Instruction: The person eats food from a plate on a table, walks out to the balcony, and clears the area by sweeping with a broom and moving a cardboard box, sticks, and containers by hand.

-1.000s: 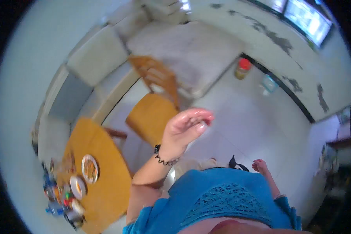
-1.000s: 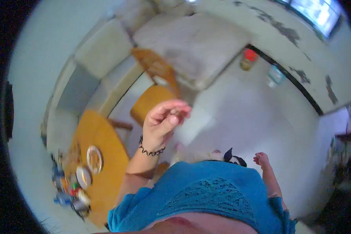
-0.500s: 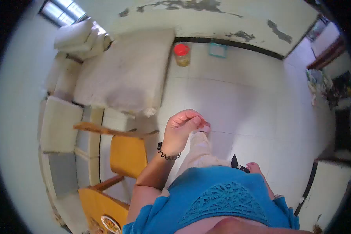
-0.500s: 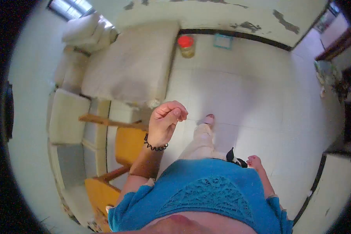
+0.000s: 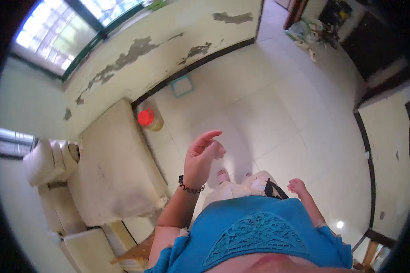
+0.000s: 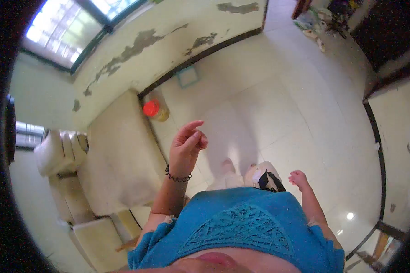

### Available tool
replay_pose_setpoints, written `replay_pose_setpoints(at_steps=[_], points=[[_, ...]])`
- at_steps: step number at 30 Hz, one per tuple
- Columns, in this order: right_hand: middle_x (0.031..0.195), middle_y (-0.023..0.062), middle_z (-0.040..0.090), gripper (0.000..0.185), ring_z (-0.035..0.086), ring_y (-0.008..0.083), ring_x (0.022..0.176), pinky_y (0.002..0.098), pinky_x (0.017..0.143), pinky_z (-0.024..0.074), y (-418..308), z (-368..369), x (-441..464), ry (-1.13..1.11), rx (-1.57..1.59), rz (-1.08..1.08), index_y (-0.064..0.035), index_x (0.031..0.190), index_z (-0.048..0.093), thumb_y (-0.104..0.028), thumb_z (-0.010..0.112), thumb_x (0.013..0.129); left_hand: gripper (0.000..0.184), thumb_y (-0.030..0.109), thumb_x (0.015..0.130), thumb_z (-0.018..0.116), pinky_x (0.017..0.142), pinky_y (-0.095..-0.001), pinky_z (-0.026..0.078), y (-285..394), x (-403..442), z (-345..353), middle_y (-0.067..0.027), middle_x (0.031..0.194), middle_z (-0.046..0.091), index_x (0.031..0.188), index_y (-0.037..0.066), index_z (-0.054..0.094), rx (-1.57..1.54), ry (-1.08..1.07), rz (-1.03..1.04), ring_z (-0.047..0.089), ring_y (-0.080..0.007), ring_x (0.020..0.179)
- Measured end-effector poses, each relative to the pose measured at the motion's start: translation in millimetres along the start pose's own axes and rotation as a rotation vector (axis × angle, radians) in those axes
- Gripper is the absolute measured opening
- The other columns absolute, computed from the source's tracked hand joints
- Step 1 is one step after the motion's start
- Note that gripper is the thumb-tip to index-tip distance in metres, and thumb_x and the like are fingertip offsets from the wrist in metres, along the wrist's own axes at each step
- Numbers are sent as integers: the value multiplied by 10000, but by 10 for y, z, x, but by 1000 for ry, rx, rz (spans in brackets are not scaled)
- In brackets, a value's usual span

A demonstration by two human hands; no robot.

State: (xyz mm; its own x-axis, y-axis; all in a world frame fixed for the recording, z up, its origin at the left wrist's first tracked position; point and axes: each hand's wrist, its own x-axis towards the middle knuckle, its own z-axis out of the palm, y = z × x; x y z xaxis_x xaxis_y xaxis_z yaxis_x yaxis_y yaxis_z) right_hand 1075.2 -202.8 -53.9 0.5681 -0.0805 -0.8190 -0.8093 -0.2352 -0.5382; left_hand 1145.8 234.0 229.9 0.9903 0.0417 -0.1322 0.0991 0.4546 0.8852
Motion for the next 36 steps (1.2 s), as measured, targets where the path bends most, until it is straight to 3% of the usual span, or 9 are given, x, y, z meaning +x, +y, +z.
replay_pose_setpoints(at_steps=[1,8,16,17,20,27,31,32,36], points=[[762,96,622,161,598,150,605,270,485,468,-514,-133,-611,94,-10,49,-59,908,552,-201,517,842,256,66,877,471,630,-240,416,623,175,35,-45,766,570,1122,14,528,-61,-19,-58,527,-114,698],[730,96,605,167,586,172,584,304,481,468,-337,-1161,-707,146,-20,56,-67,862,534,-216,569,794,310,42,850,475,662,-239,427,891,1509,1262,-59,828,597,1156,20,520,-28,-261,-291,539,-120,739],[670,87,575,131,568,179,541,304,440,457,-1622,-2517,360,105,-174,-408,-68,790,530,-188,580,770,278,42,847,470,691,-233,414,1008,3309,2863,-67,894,610,1112,18,550,186,-463,-281,525,-114,766],[675,81,580,144,573,171,549,295,449,459,-1998,-2586,387,129,-17,-102,-68,796,538,-200,588,767,278,44,849,469,692,-234,415,1106,3525,2935,-67,906,610,1114,19,549,178,-474,-277,526,-115,773],[712,83,601,167,574,139,562,262,466,451,-3328,-3086,444,274,95,60,-49,878,550,-204,543,817,283,50,851,471,697,-234,417,1147,4161,3326,-72,951,604,1124,16,540,145,-446,-303,531,-121,800],[708,71,601,180,574,130,566,249,477,451,-4451,-3504,1645,214,176,7,-49,884,551,-218,561,822,359,184,874,467,740,-260,410,901,5415,3826,-104,1078,564,1161,-32,485,-239,-349,-395,526,-162,903],[722,79,606,188,563,130,554,258,473,449,-5036,-3549,2258,190,293,11,-49,917,553,-204,572,812,443,335,880,437,788,-329,391,1034,6468,4047,-153,1134,524,1134,-20,515,-261,-639,-222,511,-219,942],[730,85,611,195,564,139,551,265,471,450,-4696,-3793,2601,18,382,14,-47,933,556,-191,574,803,471,378,878,430,812,-333,393,1119,6605,4169,-162,1152,503,1114,-15,537,-202,-846,-100,483,-236,1008],[716,106,598,168,574,162,574,274,470,451,-5680,-3957,2557,225,294,31,-48,866,537,-197,578,799,564,514,864,390,771,-339,420,1857,7531,4756,-220,1153,470,1019,24,622,-338,-1454,326,451,-311,1042]])
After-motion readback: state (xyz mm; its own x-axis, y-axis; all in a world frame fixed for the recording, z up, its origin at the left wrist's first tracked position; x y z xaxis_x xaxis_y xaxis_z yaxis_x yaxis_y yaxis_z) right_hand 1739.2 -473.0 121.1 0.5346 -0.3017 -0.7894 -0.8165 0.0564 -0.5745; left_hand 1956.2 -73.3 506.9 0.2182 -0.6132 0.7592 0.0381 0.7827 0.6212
